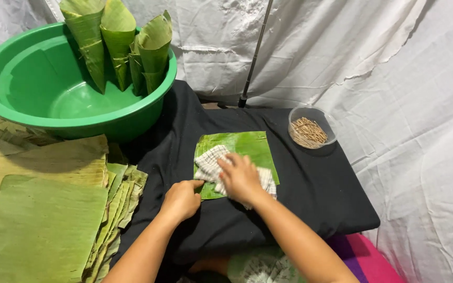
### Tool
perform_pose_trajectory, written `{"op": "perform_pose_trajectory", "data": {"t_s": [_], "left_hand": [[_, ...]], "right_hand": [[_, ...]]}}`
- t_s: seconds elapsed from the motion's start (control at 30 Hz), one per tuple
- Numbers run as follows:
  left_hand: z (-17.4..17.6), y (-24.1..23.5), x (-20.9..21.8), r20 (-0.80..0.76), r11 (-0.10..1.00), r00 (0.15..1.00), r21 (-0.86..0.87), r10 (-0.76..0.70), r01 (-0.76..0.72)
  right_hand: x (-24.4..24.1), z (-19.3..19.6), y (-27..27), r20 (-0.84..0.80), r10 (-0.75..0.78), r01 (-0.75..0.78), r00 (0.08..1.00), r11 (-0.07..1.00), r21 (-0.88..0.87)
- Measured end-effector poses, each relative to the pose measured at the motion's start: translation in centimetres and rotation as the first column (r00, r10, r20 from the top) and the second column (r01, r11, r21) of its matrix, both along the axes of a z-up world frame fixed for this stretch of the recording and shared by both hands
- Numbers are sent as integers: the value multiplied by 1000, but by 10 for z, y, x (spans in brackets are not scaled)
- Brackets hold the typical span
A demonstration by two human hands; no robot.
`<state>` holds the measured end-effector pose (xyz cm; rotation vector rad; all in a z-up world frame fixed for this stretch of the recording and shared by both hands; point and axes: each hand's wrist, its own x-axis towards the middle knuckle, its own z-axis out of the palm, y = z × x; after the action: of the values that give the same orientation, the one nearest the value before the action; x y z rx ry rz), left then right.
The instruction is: Cleaning banana leaves with a cloth and rolling them into cones secured with small wooden sticks.
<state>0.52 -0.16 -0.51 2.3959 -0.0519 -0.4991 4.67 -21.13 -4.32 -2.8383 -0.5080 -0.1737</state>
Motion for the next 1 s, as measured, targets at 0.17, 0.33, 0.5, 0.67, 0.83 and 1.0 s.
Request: {"op": "perform_pose_trajectory", "data": {"t_s": [0.17, 0.33, 0.5, 0.67, 0.83, 1.0], "left_hand": [[0, 1, 0, -15, 1000, 1000, 19, -4, 5], [6, 0, -2, -37, 1000, 999, 27, -13, 14], [9, -1, -5, -34, 999, 999, 45, -8, 10], [4, -2, -5, -32, 999, 999, 34, 14, -12], [1, -2, -4, -29, 999, 999, 35, 27, -26], [1, -1, -2, -30, 999, 999, 28, 33, -32]], "right_hand": [[-3, 4, -19, -41, -73, 71, 996, 996, -54], [24, -22, -69, 21, -255, 256, 967, 962, -97], [34, -26, -104, 38, -388, 390, 921, 917, -81], [48, -38, -113, 115, -456, 454, 882, 890, 49], [15, -13, -53, 359, -313, 301, 879, 949, 90], [-29, -12, -17, 159, -32, 40, 987, 998, -51]]}}
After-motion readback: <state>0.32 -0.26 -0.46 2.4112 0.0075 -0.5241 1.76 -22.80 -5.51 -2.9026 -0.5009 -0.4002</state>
